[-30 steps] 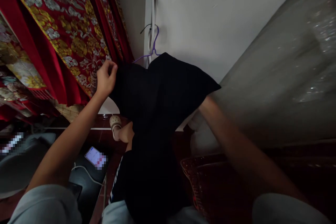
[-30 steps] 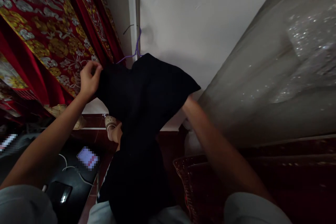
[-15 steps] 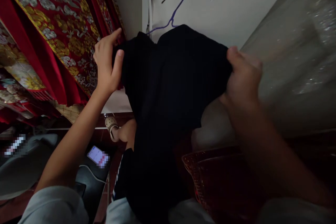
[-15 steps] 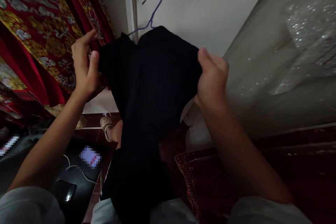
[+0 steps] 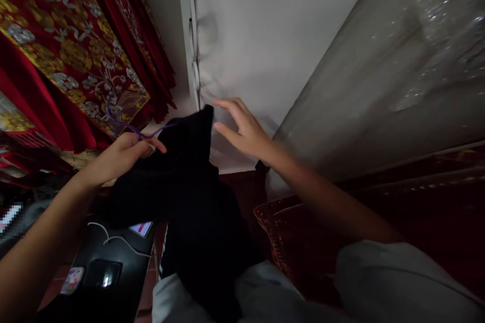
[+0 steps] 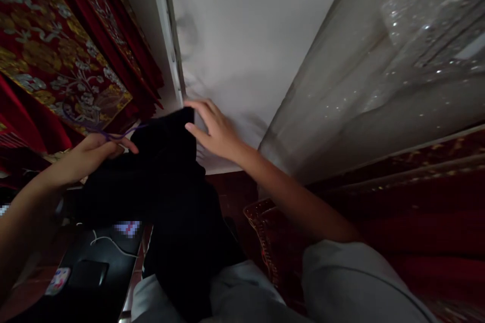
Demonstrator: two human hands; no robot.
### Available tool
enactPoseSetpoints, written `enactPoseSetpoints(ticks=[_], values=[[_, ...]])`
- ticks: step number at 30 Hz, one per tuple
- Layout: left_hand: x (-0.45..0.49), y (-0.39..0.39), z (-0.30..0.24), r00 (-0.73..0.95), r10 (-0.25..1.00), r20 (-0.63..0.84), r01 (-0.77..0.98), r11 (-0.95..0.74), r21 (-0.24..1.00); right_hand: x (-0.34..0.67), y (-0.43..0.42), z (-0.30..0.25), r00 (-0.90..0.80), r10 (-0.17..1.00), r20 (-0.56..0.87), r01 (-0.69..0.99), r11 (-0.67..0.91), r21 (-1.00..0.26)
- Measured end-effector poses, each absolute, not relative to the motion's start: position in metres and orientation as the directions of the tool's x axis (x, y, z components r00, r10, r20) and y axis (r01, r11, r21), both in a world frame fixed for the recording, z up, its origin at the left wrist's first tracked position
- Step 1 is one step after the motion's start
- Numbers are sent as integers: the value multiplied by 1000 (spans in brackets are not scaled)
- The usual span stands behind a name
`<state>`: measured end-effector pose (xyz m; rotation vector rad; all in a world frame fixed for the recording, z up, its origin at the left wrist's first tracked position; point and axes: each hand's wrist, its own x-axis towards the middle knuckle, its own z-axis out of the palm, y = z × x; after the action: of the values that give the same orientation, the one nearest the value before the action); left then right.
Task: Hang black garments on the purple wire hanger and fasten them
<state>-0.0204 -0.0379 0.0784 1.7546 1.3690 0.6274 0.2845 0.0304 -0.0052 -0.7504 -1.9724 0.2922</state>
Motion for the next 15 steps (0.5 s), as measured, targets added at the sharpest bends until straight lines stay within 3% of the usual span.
enactPoseSetpoints(ticks=[3, 6, 9, 12, 14, 15], values=[[-34, -35, 86, 315, 940, 131, 687, -322, 651, 290, 54, -26, -370, 815, 446, 289, 558, -778], [-42, -15, 81, 192, 885, 424, 702, -426, 571, 285, 55, -39, -386, 890, 245, 73, 294, -953], [-43, 2, 68, 98, 684, 723, 677, -578, 455, 282, 61, -29, -92, 943, 319, -94, 310, -946], [-31, 1, 55, -16, 350, 937, 672, -690, 269, 291, 96, -2, 163, 870, 466, -5, 473, -881], [-18, -6, 47, 10, 288, 958, 697, -688, 200, 303, 131, 16, 233, 824, 517, 113, 505, -855], [-10, -9, 43, 68, 338, 939, 710, -678, 193, 310, 147, 21, 241, 806, 541, 176, 512, -841]])
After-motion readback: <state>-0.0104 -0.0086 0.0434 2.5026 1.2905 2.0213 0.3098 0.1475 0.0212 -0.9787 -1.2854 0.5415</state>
